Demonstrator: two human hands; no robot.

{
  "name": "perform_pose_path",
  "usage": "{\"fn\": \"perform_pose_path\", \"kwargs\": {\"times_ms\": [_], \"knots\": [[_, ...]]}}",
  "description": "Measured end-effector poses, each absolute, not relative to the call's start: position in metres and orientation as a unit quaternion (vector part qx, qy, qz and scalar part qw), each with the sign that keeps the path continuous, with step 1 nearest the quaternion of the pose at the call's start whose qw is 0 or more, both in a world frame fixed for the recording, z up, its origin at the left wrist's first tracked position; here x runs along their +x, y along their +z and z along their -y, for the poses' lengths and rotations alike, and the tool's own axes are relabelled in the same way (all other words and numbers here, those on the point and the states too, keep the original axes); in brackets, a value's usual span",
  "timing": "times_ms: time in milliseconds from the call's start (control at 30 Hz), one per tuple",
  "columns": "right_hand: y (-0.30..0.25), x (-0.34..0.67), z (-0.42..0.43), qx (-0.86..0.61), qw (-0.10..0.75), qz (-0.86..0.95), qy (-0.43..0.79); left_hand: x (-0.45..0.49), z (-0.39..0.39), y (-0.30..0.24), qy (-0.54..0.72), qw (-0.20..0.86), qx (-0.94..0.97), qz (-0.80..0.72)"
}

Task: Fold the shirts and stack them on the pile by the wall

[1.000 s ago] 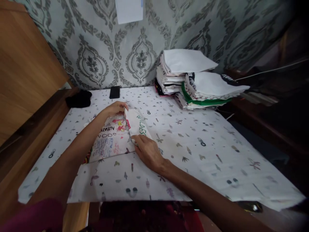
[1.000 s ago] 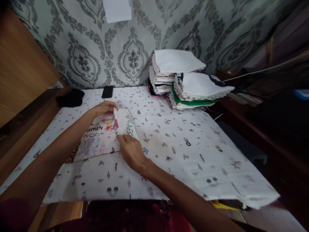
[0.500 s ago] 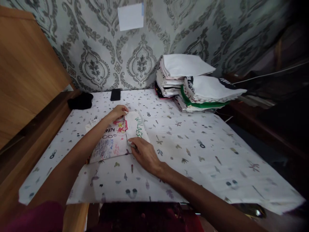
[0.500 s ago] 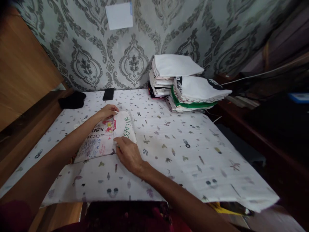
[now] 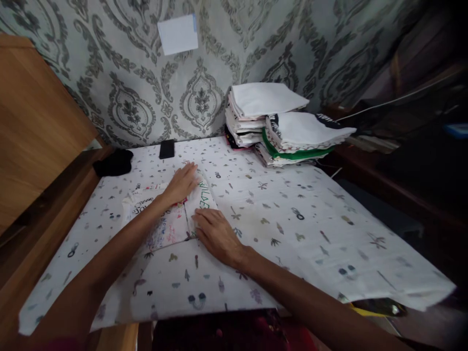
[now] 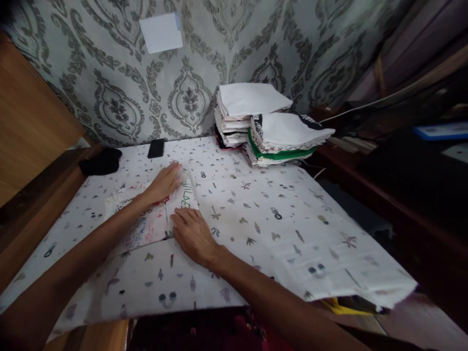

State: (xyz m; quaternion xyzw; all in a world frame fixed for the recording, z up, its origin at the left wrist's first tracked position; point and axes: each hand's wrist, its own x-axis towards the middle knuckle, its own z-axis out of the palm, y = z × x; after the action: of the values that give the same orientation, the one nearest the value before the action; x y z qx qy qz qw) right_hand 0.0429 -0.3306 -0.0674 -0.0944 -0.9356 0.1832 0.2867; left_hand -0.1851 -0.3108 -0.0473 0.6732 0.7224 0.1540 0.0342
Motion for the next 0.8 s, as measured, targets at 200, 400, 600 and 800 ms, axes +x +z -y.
{"fn": "perform_pose_path", "kwargs": {"times_ms": [200, 400, 600, 800], "knots": [[-0.073, 0.044, 0.324, -0.108, 0.275, 0.911, 0.288, -0.182, 0.310, -0.060, 0.056, 0.126, 0.665, -0.733], [-0.063, 0.057, 0.304, -0.262, 0.307, 0.856, 0.322, -0.176, 0.332, -0.045, 0.136, 0.148, 0.637, -0.744], [-0.065, 0.057, 0.294, -0.339, 0.215, 0.891, 0.214, -0.133, 0.381, -0.057, 0.086, 0.063, 0.679, -0.726], [-0.070, 0.049, 0.290, -0.324, 0.200, 0.909, 0.168, -0.132, 0.386, -0.064, 0.091, 0.076, 0.663, -0.739]]}}
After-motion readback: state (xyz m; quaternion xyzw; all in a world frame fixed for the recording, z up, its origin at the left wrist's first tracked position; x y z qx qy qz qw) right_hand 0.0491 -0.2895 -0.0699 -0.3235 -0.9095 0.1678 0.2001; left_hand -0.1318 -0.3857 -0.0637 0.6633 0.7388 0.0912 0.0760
